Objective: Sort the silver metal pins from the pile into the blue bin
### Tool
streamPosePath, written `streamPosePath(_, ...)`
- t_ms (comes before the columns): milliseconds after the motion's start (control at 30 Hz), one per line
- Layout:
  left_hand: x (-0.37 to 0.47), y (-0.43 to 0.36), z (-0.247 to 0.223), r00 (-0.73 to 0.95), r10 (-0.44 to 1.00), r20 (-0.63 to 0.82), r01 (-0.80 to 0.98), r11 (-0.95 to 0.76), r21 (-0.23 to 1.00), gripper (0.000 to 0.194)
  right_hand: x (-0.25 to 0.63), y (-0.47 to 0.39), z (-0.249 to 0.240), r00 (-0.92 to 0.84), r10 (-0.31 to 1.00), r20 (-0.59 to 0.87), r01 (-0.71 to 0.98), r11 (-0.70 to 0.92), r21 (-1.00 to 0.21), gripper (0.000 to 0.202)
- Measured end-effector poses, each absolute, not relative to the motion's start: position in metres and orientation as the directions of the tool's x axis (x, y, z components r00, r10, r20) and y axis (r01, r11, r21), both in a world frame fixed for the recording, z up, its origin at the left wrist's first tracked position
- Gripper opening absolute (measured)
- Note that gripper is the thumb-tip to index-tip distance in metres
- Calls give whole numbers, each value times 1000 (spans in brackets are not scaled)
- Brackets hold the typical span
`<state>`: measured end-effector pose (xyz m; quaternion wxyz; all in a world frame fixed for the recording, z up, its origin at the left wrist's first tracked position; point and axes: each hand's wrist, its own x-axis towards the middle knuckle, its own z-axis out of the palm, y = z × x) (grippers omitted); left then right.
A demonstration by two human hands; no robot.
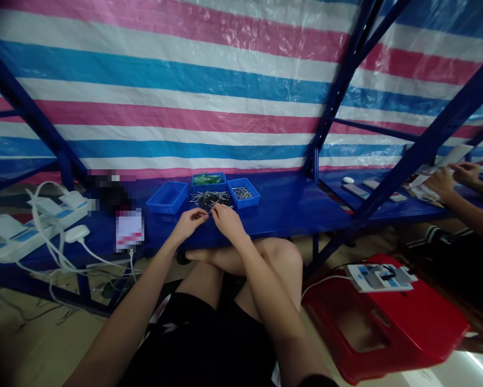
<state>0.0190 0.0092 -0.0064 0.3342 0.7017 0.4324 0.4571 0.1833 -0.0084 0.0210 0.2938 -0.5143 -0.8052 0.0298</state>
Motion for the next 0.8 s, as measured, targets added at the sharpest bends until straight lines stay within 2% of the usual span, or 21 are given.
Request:
streamPosePath(167,17,8,-3,81,919,386,218,-394,893,29,184,-13,22,-401,873,276,825,475,-305,23)
streamPosePath(267,16,7,-3,105,928,358,162,-371,914,28,183,-14,22,-424,882,205,831,469,-300,22)
streamPosePath(400,17,8,-5,142,941,306,76,-319,945,25,184,-14,26,-289,902,321,830,403,-386,23)
streamPosePath(467,17,8,-6,157,940,301,109,-320,941,26,185,-13,28,-269,871,412,786,446,-428,26)
streamPosePath(567,17,8,-6,166,933,318,173,-345,922,29,185,-12,28,-323,814,483,724,541,-427,26)
streamPosePath(800,15,9,-6,171,922,347,203,-378,903,29,178,-10,16,-424,829,364,758,545,-358,20)
